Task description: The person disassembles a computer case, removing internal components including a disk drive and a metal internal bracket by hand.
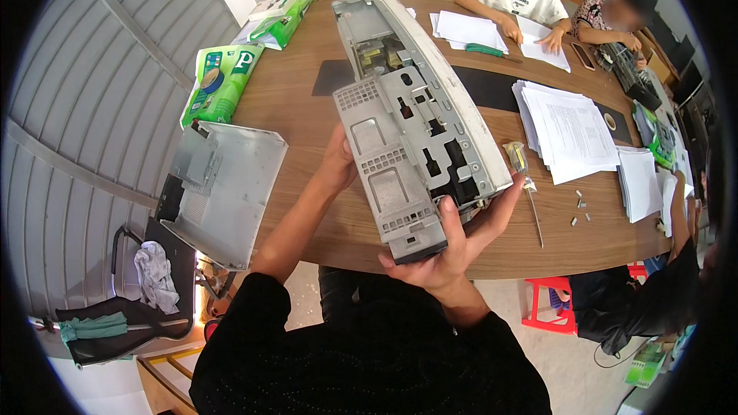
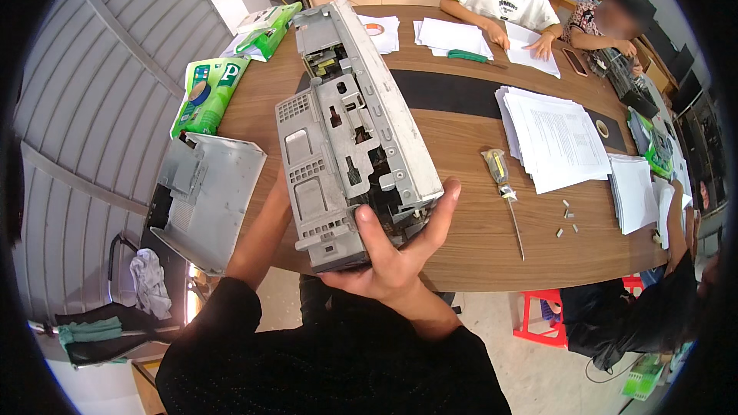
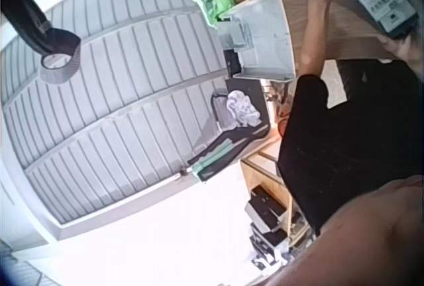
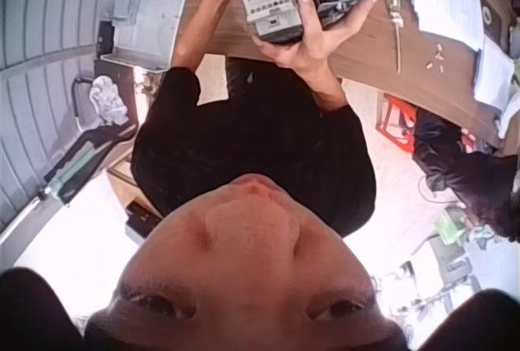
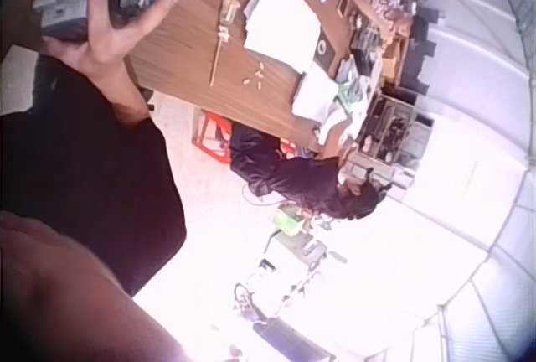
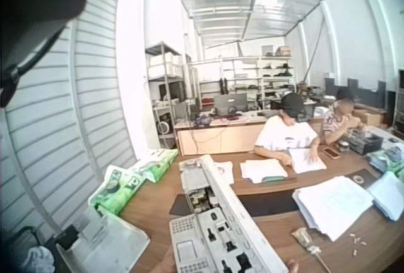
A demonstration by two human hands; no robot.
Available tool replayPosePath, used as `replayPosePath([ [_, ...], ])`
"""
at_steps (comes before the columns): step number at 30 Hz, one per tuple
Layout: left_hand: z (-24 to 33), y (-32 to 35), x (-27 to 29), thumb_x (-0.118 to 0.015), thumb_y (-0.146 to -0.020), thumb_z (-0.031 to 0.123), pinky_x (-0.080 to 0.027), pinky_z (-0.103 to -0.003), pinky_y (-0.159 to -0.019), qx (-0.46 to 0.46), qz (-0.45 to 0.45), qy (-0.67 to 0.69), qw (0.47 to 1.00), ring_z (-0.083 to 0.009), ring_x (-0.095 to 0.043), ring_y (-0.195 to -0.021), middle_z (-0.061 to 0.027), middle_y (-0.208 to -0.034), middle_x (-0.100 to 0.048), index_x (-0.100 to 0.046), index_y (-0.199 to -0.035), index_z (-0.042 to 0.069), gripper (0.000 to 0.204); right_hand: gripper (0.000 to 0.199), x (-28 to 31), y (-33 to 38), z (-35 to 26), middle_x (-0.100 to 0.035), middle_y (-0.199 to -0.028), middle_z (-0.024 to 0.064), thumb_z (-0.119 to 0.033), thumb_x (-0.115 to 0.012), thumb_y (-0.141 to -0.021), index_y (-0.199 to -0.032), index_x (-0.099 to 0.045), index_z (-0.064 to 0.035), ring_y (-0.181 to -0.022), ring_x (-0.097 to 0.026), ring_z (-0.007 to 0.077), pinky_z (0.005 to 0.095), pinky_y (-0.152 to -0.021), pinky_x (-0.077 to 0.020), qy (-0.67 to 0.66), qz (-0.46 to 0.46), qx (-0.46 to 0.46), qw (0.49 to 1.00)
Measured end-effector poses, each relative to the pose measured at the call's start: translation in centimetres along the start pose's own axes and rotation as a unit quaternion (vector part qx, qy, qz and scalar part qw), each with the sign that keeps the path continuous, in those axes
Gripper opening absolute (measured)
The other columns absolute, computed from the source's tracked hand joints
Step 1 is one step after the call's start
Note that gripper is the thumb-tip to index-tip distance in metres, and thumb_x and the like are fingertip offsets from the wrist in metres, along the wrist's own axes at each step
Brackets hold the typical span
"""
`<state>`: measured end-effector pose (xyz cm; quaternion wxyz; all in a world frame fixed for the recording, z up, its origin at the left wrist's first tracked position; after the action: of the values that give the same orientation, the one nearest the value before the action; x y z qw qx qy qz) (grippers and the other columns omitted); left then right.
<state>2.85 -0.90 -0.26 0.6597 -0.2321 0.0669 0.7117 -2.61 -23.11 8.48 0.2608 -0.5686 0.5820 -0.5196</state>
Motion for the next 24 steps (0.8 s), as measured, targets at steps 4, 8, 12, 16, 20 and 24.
replayPosePath([
  [4,-0.02,0.13,-0.22,-0.068,-0.078,0.072,-0.049,-0.034,-0.099,-0.008,-0.01,0.005,1.0,-0.0176,-0.056,-0.122,-0.0111,-0.134,-0.054,-0.04,-0.143,-0.002,0.102,0.089,-0.04,-0.05,0.04,-0.003,-0.155,0.0394,-0.074,-0.066,-0.074,-0.141,-0.05,-0.0174,-0.143,-0.01,0.0624,0.0716,-0.112,-0.0164,-0.013,0.007,0.005,1.0],
  [8,0.07,0.29,-0.49,-0.068,-0.078,0.072,-0.05,-0.033,-0.099,0.016,-0.004,-0.001,1.0,-0.0177,-0.056,-0.121,-0.0111,-0.133,-0.055,-0.041,-0.142,-0.002,0.101,0.089,0.04,0.03,0.09,-0.004,-0.155,0.0405,-0.075,-0.065,-0.075,-0.141,-0.051,-0.0163,-0.142,-0.011,0.0624,0.0716,-0.111,-0.0172,-0.016,0.004,0.008,1.0],
  [12,0.43,0.13,-0.71,-0.068,-0.079,0.072,-0.049,-0.034,-0.099,0.008,-0.007,-0.022,1.0,-0.0179,-0.056,-0.122,-0.0112,-0.134,-0.055,-0.042,-0.142,-0.002,0.1,0.089,0.04,0.08,0.27,-0.004,-0.154,0.0418,-0.074,-0.064,-0.075,-0.14,-0.051,-0.0142,-0.142,-0.011,0.0627,0.0717,-0.111,-0.0181,-0.016,0.006,0.001,1.0],
  [16,0.53,-0.32,-0.4,-0.069,-0.079,0.071,-0.048,-0.034,-0.1,0.009,-0.002,-0.04,0.999,-0.0182,-0.055,-0.123,-0.0112,-0.134,-0.054,-0.04,-0.143,-0.001,0.101,0.086,-0.07,0.16,0.35,-0.003,-0.153,0.0431,-0.076,-0.062,-0.078,-0.137,-0.056,-0.0142,-0.141,-0.01,0.064,0.0718,-0.112,-0.016,-0.029,0.021,-0.015,0.999],
  [20,0.34,-0.38,-0.07,-0.069,-0.078,0.071,-0.047,-0.034,-0.101,0.028,0.001,-0.046,0.999,-0.0184,-0.053,-0.125,-0.0109,-0.136,-0.053,-0.039,-0.144,-0.001,0.102,0.084,-0.1,0.24,0.24,-0.004,-0.152,0.0442,-0.077,-0.061,-0.079,-0.136,-0.059,-0.0152,-0.14,-0.011,0.0649,0.0722,-0.111,-0.0173,-0.025,0.019,-0.018,0.999],
  [24,-0.3,-0.01,0.25,-0.069,-0.078,0.072,-0.047,-0.035,-0.102,0.025,0.004,-0.011,1.0,-0.0183,-0.053,-0.125,-0.0104,-0.137,-0.052,-0.038,-0.145,0.0,0.103,0.087,-0.05,0.19,0.23,-0.005,-0.154,0.0411,-0.072,-0.066,-0.075,-0.139,-0.053,-0.0148,-0.142,-0.011,0.0626,0.0705,-0.112,-0.0176,-0.016,0.008,0.0,1.0],
])
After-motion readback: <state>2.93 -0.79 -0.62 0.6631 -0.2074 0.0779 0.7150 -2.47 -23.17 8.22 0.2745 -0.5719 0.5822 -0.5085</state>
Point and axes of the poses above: each hand's wrist, its own y-axis away from the middle knuckle, its own x-axis out of the back of the hand, z = x × y, the point moved 6 cm from there along -y, towards the middle knuckle
